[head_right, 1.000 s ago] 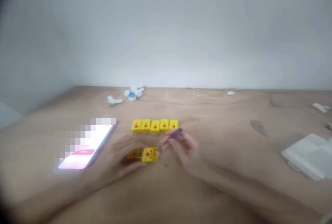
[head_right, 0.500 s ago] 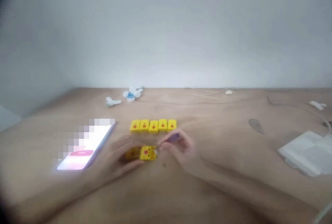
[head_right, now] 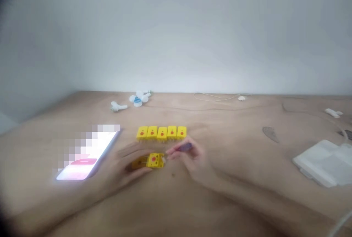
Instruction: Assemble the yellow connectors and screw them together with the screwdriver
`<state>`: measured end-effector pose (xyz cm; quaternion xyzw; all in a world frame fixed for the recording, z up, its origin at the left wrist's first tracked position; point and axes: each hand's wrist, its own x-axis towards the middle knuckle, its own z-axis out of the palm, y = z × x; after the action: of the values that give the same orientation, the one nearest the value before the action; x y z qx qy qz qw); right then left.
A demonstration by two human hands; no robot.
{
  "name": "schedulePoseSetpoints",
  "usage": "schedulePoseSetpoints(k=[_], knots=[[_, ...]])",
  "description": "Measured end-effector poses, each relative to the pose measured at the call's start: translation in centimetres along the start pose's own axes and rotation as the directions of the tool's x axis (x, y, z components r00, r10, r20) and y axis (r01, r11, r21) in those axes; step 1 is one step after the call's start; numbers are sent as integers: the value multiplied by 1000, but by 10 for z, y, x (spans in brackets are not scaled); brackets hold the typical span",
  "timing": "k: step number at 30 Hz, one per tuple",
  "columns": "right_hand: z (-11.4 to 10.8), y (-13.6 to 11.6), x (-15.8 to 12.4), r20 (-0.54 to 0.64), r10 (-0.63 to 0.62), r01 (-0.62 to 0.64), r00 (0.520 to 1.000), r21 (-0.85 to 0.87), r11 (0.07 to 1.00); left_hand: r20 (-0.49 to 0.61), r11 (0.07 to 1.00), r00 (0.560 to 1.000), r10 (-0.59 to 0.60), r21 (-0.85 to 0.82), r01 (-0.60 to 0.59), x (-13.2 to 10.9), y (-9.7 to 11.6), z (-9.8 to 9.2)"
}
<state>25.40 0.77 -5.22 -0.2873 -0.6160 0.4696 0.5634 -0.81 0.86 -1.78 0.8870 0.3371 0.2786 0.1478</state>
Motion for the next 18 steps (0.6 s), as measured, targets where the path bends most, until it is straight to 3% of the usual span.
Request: schedulePoseSetpoints(k=[11, 18], knots=[[7, 2, 6, -128, 108, -106, 986, 24, 994, 22, 1000, 1000, 8, 18, -8, 0, -1, 1], [6, -13, 3, 11, 24, -24, 1000, -46, 999, 66, 1000, 998, -8, 7, 8, 1, 0, -1]])
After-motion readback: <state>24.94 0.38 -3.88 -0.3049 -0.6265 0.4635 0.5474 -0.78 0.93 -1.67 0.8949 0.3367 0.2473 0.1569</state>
